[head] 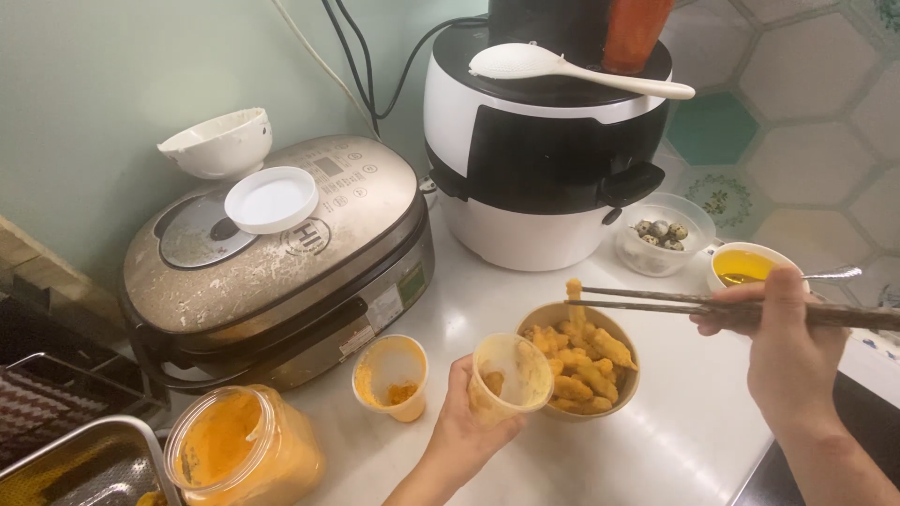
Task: Season and package fried snacks in a cup.
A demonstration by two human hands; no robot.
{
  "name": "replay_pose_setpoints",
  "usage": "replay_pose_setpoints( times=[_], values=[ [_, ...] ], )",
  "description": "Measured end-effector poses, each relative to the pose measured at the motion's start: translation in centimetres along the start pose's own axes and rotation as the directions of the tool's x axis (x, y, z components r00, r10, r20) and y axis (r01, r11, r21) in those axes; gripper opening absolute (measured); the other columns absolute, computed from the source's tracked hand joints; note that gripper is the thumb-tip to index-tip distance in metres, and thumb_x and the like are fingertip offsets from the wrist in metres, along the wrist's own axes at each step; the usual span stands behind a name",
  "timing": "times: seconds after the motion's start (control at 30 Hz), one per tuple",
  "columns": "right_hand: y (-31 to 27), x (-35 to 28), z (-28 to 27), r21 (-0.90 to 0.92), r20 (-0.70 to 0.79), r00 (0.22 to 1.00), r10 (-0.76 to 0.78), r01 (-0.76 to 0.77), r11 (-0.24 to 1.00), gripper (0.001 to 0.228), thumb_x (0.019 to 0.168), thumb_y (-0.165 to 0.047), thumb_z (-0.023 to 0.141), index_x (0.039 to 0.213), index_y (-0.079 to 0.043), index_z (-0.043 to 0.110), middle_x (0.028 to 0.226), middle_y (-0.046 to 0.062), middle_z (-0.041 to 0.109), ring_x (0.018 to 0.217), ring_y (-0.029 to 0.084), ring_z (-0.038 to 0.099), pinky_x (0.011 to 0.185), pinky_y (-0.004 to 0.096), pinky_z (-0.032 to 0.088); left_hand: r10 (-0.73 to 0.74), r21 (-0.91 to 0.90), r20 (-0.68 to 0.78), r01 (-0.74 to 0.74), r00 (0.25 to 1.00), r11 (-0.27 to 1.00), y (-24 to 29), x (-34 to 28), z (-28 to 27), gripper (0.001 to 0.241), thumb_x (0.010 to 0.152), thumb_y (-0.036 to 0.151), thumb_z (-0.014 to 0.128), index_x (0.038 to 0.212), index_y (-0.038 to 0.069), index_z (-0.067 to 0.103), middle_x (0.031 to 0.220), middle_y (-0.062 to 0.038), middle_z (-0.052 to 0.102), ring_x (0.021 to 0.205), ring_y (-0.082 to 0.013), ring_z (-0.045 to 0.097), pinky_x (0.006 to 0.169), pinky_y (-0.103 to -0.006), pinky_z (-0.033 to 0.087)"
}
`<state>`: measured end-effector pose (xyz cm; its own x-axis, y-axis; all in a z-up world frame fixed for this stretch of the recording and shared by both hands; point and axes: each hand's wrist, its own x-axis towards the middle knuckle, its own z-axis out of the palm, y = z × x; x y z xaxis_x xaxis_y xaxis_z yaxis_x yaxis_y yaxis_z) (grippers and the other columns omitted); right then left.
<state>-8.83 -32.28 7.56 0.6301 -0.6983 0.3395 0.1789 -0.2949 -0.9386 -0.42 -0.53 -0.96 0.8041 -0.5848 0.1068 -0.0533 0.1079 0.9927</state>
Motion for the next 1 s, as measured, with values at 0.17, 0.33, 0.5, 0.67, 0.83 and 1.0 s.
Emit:
replay_pose_setpoints(
  times=[0.17,0.33,0.5,0.67,0.83,1.0],
  values=[
    [-2.1,-1.3,0.0,0.136,0.196,0.981,-0.007,-0.02,0.99,0.049,0.113,-0.034,0.047,0.099,0.008,0.068,0.084,0.017,0.07,0.067,0.026,0.074,0.065,0.038,0.064,-0.082,-0.001,-0.016,0.082,0.997,0.997,1.5,0.2,1.4,0.077,0.078,0.007,0.078,0.141,0.011,0.035,0.137,-0.007,0.057,0.132,-0.0179,0.057,0.108,-0.0353,0.049],
    [-2.0,-0.7,-1.8,0.044,0.254,0.965,-0.061,0.052,0.998,0.045,0.111,-0.031,0.053,0.1,0.009,0.072,0.076,0.017,0.071,0.059,0.022,0.069,0.061,0.037,0.065,-0.118,-0.027,-0.053,0.117,0.992,0.993,1.2,-0.2,0.9,0.078,0.076,0.008,0.08,0.14,0.012,0.035,0.136,-0.005,0.057,0.13,-0.0163,0.058,0.108,-0.0345,0.049],
    [0.1,-1.3,-2.2,-0.359,0.174,0.966,0.19,-0.117,0.926,0.03,0.096,-0.02,0.064,0.093,0.007,0.077,0.071,0.019,0.076,0.051,0.026,0.068,0.049,0.043,0.059,-0.131,-0.003,-0.054,0.131,0.99,0.991,0.9,-1.0,-0.1,0.079,0.077,0.005,0.079,0.142,0.012,0.033,0.139,-0.004,0.055,0.135,-0.0152,0.055,0.113,-0.0334,0.047],
    [1.3,-2.2,-2.7,-0.153,0.207,0.976,0.064,-0.033,0.988,0.04,0.107,-0.023,0.056,0.091,0.008,0.075,0.07,0.02,0.073,0.058,0.024,0.07,0.056,0.038,0.059,-0.027,-0.006,-0.002,0.027,1.0,1.0,-0.2,-1.3,0.1,0.078,0.079,0.003,0.077,0.143,0.009,0.032,0.138,-0.009,0.055,0.136,-0.0194,0.055,0.114,-0.0357,0.046],
    [-2.0,-2.1,-1.4,0.071,0.053,0.996,0.07,-0.073,0.995,0.05,0.115,-0.033,0.04,0.1,0.007,0.066,0.081,0.017,0.071,0.067,0.027,0.074,0.063,0.037,0.064,-0.121,-0.013,0.028,0.122,0.992,0.992,0.3,-1.5,0.9,0.08,0.078,0.003,0.075,0.143,0.012,0.03,0.139,-0.007,0.055,0.139,-0.0164,0.054,0.116,-0.0331,0.045],
    [-3.0,-2.6,0.1,0.058,0.251,0.96,0.12,-0.139,0.989,0.033,0.109,-0.032,0.048,0.115,-0.001,0.059,0.086,0.021,0.077,0.065,0.033,0.076,0.06,0.045,0.067,-0.176,-0.06,-0.014,0.175,0.984,0.983,1.3,-1.1,1.8,0.081,0.076,0.006,0.079,0.145,0.011,0.037,0.138,-0.009,0.059,0.132,-0.0187,0.058,0.109,-0.0343,0.049]
  ],
)
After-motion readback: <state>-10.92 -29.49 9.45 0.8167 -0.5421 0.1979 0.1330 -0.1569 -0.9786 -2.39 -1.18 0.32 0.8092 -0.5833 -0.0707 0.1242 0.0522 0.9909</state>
